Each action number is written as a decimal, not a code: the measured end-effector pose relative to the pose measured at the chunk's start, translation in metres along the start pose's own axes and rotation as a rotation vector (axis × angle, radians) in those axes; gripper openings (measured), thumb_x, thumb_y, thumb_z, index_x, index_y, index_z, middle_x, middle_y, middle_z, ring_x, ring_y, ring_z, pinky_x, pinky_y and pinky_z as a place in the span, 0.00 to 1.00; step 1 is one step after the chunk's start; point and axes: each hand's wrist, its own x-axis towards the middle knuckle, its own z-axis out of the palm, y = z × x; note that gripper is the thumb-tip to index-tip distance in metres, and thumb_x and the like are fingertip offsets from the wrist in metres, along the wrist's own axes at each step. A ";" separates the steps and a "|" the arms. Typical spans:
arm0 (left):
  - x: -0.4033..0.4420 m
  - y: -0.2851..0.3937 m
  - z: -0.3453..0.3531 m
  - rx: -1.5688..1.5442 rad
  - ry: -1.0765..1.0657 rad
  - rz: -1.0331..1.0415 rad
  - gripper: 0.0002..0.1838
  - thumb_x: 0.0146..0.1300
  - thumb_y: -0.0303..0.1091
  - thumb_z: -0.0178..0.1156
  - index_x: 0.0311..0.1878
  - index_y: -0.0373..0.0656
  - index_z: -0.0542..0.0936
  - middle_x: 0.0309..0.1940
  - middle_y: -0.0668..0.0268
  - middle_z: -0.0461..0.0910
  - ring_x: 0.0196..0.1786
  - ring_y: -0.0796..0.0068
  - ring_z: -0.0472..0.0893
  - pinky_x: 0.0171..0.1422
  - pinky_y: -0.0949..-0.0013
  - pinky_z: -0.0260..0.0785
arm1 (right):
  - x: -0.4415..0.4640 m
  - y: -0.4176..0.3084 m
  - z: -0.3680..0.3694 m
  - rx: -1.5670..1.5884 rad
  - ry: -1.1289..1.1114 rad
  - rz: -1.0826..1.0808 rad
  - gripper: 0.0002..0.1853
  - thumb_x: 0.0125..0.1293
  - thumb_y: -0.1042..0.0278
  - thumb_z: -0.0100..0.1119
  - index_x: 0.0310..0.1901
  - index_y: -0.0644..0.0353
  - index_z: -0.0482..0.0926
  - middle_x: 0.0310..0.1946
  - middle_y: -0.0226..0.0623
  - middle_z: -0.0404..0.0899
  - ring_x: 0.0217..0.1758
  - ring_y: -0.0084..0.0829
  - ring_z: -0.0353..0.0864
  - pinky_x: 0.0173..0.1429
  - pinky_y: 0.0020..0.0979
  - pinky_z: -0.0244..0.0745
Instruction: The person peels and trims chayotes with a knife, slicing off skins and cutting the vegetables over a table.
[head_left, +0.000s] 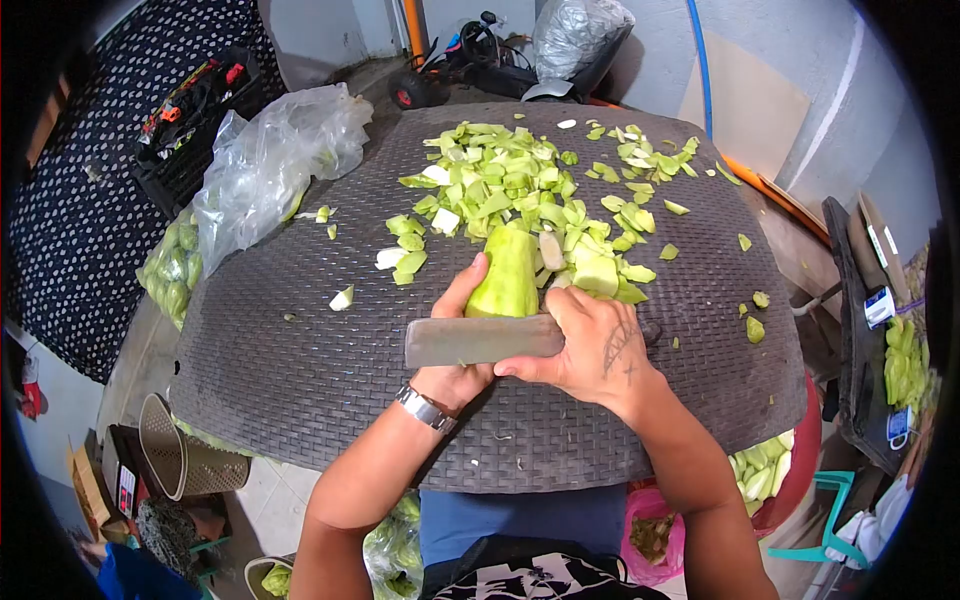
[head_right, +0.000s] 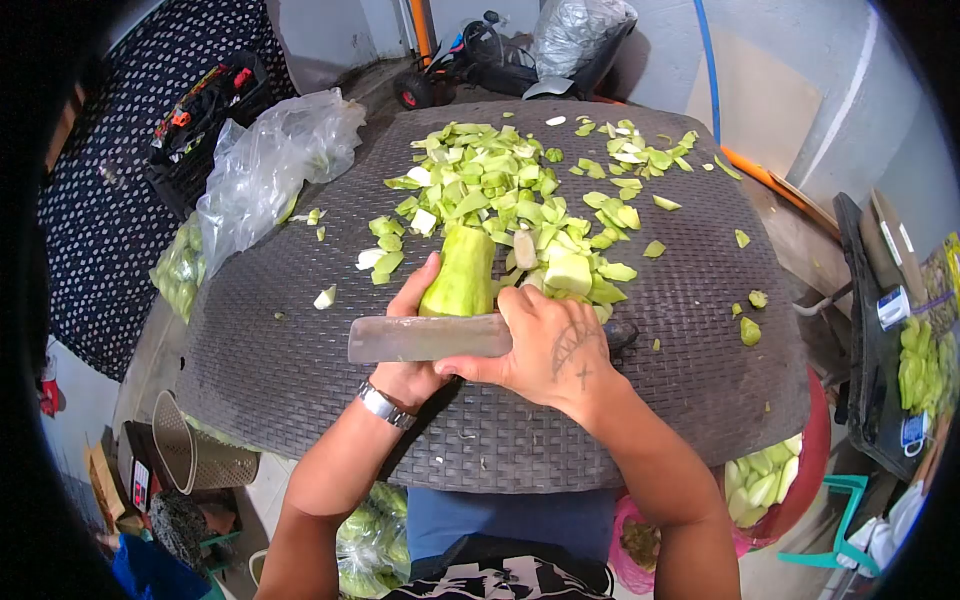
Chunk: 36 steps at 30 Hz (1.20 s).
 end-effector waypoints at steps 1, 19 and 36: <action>0.000 0.000 0.001 0.008 -0.002 0.002 0.29 0.80 0.55 0.54 0.71 0.44 0.77 0.60 0.56 0.86 0.58 0.61 0.88 0.64 0.55 0.82 | 0.000 0.001 0.000 0.002 -0.007 -0.001 0.45 0.48 0.17 0.73 0.29 0.62 0.71 0.26 0.47 0.80 0.30 0.51 0.86 0.36 0.48 0.80; -0.003 0.006 -0.002 0.122 0.041 -0.015 0.30 0.80 0.58 0.52 0.68 0.42 0.77 0.54 0.56 0.86 0.51 0.62 0.89 0.46 0.55 0.87 | 0.011 0.035 -0.023 -0.052 -0.049 0.087 0.44 0.49 0.19 0.73 0.37 0.64 0.81 0.30 0.46 0.86 0.35 0.50 0.90 0.42 0.46 0.84; -0.001 -0.005 -0.009 0.127 -0.007 -0.045 0.28 0.77 0.54 0.50 0.68 0.43 0.75 0.53 0.55 0.85 0.44 0.53 0.88 0.42 0.54 0.86 | 0.014 0.045 -0.027 -0.111 -0.043 0.176 0.44 0.53 0.16 0.67 0.34 0.62 0.79 0.32 0.47 0.86 0.35 0.51 0.89 0.41 0.49 0.82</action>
